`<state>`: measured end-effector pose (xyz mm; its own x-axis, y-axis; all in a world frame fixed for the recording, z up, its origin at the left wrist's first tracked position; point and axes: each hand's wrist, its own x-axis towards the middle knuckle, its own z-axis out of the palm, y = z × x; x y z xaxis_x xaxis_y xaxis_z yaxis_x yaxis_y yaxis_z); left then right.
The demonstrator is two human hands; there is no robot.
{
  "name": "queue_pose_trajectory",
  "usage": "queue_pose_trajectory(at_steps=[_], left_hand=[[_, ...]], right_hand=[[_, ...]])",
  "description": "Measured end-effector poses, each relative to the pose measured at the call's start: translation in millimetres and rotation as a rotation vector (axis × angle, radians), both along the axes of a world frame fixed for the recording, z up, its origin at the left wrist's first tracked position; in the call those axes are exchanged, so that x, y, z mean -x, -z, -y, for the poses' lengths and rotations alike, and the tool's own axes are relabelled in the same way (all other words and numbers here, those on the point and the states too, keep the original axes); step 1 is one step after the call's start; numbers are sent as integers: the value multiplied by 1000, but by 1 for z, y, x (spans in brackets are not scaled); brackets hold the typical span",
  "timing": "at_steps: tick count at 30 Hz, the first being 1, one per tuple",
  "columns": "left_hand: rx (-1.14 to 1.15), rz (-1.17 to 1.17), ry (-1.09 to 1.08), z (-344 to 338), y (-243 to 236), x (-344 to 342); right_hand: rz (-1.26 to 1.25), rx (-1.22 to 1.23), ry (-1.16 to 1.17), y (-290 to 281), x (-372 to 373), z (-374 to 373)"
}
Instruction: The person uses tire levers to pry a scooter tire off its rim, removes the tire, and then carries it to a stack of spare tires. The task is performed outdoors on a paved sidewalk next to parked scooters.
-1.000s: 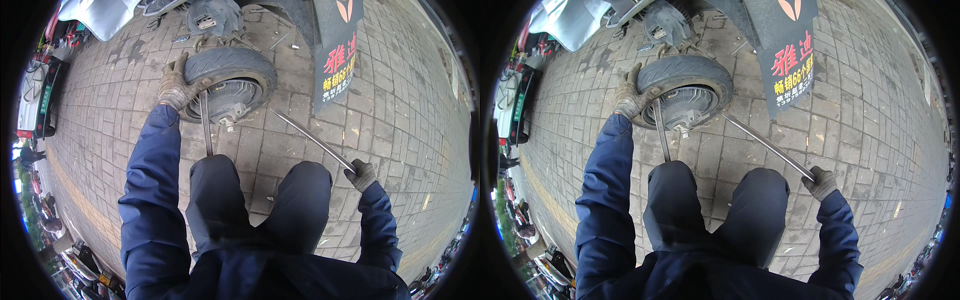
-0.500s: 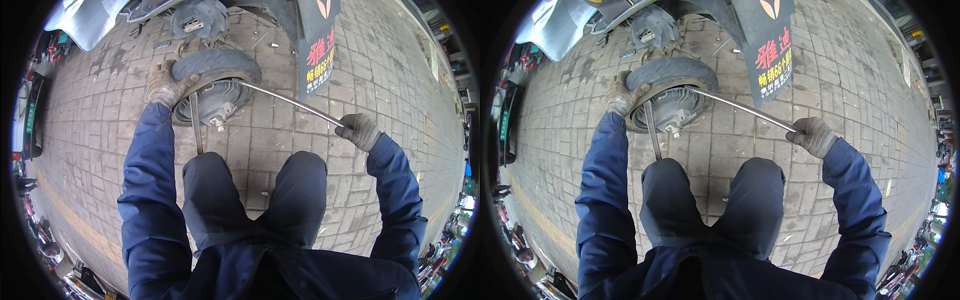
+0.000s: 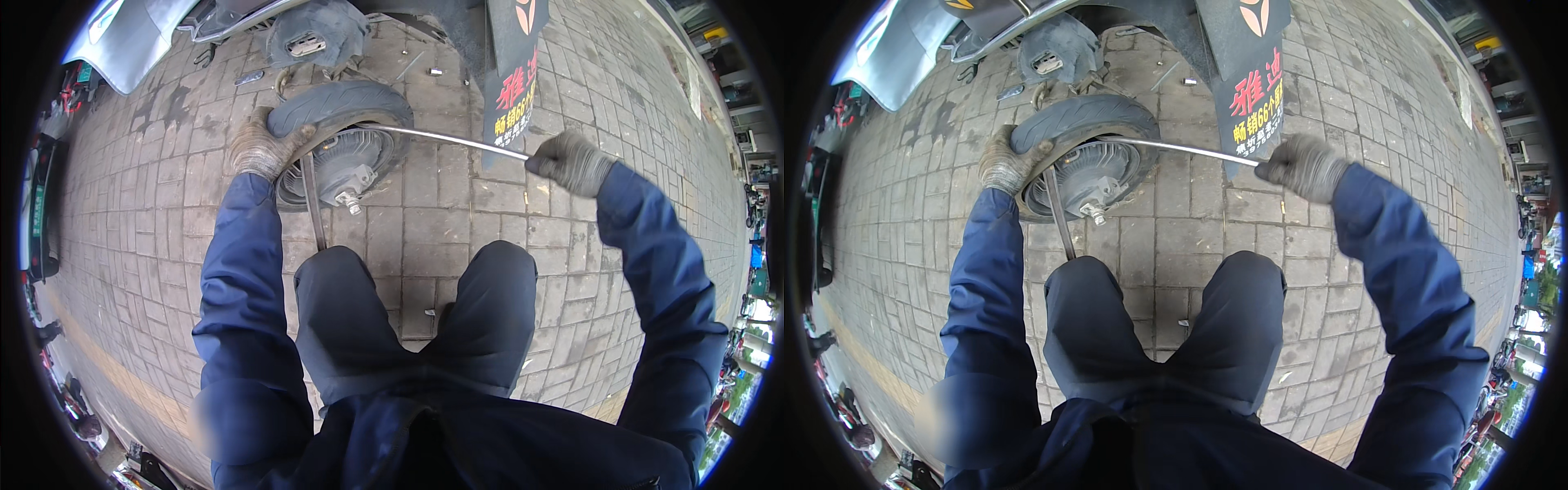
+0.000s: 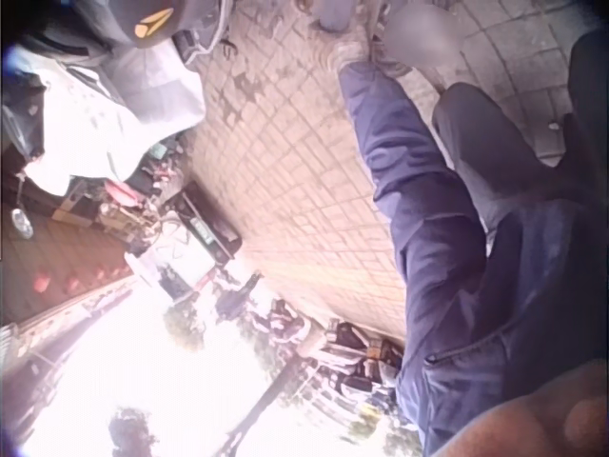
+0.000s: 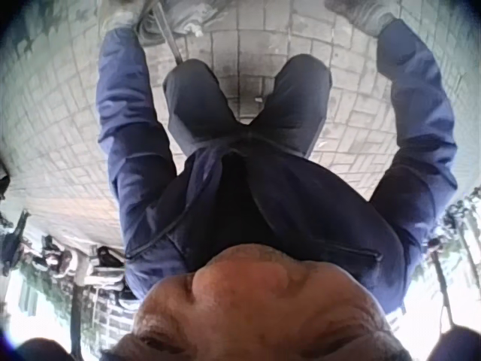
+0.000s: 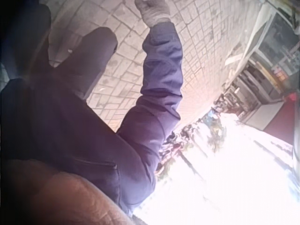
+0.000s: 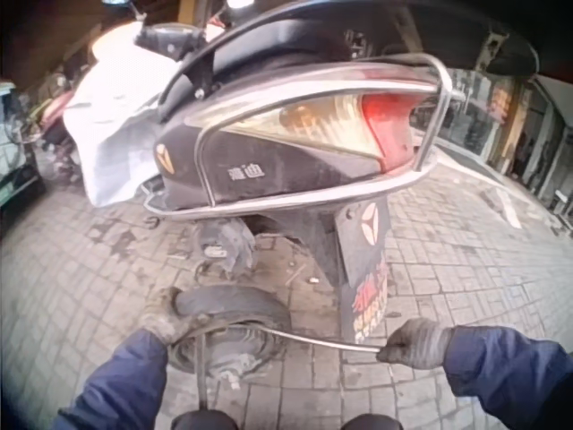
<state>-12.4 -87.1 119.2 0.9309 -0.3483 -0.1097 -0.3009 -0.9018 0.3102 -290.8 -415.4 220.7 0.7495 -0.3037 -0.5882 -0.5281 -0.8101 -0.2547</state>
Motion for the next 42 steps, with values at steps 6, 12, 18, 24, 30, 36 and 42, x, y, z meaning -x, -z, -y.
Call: queue_pose_trajectory(at_steps=[6,12,18,24,30,36,42], left_hand=[[31,73,-19,-1,8,-4],[146,175,8,-3,24,-5],[271,101,-4,-16,32,4],[236,281,80,-20,36,10],[341,269,104,-23,46,1],[339,308,86,-25,53,-3],[326,283,82,-22,48,4]], right_hand=[[337,-408,513,131,96,-135],[743,-887,873,245,63,-255],[504,-815,849,341,17,-272],[254,-814,875,375,-3,-233],[255,-508,722,435,-18,-188],[284,-509,775,430,-21,-137],[123,-468,725,397,-15,-192]])
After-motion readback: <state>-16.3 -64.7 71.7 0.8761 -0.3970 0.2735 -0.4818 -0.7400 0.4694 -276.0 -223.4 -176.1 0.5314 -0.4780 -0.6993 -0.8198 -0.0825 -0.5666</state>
